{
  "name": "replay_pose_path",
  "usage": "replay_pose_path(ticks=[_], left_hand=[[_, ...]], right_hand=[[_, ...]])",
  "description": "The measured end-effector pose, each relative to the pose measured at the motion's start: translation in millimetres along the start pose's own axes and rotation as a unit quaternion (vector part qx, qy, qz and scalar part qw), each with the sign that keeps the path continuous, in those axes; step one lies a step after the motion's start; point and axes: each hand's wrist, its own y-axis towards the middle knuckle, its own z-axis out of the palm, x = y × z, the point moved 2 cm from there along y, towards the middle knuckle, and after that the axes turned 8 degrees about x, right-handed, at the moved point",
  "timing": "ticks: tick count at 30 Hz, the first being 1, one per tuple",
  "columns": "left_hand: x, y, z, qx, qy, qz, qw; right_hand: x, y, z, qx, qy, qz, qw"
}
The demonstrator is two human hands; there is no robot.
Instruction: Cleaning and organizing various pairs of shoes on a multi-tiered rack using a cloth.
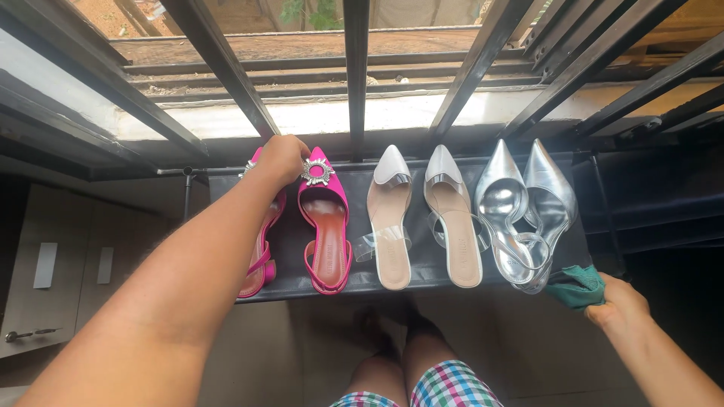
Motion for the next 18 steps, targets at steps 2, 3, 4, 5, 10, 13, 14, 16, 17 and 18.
replay_pose_path(ticks=[2,3,4,5,10,13,14,16,17,18], left_hand=[[-1.3,-5.4,0.2,-0.004,-0.003,0.008,1.0],[-2.9,-4.1,-2.7,-0.012,-0.006,0.017,1.0],[-2.4,-4.1,-3.7,-0.014,-0.005,0.019,1.0],[-2.8,-3.8,-4.1,-0.024,-0.011,0.02,0.999],[1.9,-3.3,-5.3,-0.044,-0.026,0.042,0.998],[4.8,-3.0,-5.6,-0.033,-0.013,0.045,0.998],[11.3,3.0,-3.4,-0.038,0.004,0.046,0.998],[6.7,13.2,2.7,-0.048,0.006,0.059,0.997],[5.7,9.2,0.9,-0.024,0.016,0.046,0.999],[5.9,4.1,-1.4,0.001,0.027,0.033,0.999]], right_hand=[[-10.0,43.5,-37.5,0.012,-0.05,-0.004,0.999],[-13.0,68.0,-52.4,0.025,-0.096,-0.011,0.995],[-11.2,56.4,-42.0,0.026,-0.094,-0.013,0.995],[-8.6,44.4,-33.4,0.022,-0.077,-0.022,0.997],[8.2,-6.2,19.6,-0.025,-0.035,-0.027,0.999],[3.5,9.3,4.0,-0.064,-0.067,-0.054,0.994],[-2.6,21.4,-6.9,-0.006,-0.068,-0.063,0.996],[6.6,20.9,-8.1,0.043,-0.074,-0.086,0.993],[5.9,6.0,7.1,0.027,-0.007,-0.072,0.997],[3.9,-9.8,22.9,0.012,0.059,-0.059,0.996]])
